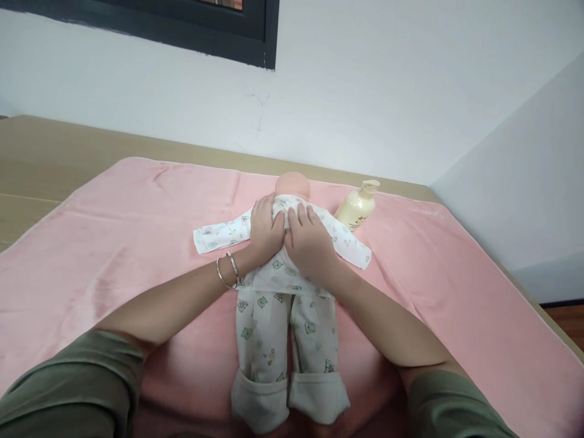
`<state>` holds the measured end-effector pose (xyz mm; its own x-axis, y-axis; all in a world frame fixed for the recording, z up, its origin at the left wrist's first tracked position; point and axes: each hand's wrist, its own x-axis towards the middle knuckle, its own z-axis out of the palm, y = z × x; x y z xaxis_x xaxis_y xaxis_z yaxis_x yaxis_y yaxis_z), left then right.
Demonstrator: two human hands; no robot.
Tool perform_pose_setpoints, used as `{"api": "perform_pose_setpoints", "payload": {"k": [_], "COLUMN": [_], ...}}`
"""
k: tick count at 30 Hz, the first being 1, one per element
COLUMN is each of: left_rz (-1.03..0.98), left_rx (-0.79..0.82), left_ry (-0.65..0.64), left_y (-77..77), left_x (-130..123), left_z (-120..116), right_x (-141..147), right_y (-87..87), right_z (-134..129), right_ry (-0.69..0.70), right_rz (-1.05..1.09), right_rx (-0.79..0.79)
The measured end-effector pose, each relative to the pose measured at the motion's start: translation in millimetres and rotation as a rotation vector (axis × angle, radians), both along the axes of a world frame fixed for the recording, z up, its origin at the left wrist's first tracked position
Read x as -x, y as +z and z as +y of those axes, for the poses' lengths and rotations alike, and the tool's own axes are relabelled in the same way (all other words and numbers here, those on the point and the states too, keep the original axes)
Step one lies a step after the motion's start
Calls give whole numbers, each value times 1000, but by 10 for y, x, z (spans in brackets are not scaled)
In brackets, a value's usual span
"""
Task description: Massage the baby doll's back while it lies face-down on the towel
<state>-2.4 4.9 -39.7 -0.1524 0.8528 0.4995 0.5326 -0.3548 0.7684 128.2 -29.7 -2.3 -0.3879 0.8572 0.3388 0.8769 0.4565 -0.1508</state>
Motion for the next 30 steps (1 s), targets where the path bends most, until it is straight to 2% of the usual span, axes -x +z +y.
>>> {"api": "perform_pose_setpoints", "payload": {"k": [2,3,7,10,13,17,20,22,26,28,30], "left_rz": [9,29,283,436,433,372,421,503,639,666,651], "left_rx": [38,52,13,-91,-117,58,143,81,-119,-116,-19], "left_ry": [33,44,-30,-103,-115,-102,-82,-72,-144,-171,-169], "left_y": [13,23,80,107,125,192,248,267,280,303,347], "left_x": [-4,-8,-42,-69,-57,25,54,33,-46,-60,-41], "left_z": [12,16,-38,-128,-136,30,93,37,-175,-217,-182], "right_x": [8,-12,-166,-240,-211,-82,-51,-88,-203,-224,-207], "right_y": [-13,-17,-24,-20,-7,-9,-16,1,69,92,98], "right_z": [0,50,378,515,442,150,46,110,386,449,407], "right_ry": [103,110,-63,-156,-184,-144,-61,-46,-145,-170,-150], "right_rz": [19,42,174,226,191,20,-20,21,93,68,11], "right_rx": [24,66,236,242,167,30,-42,4,187,218,202]}}
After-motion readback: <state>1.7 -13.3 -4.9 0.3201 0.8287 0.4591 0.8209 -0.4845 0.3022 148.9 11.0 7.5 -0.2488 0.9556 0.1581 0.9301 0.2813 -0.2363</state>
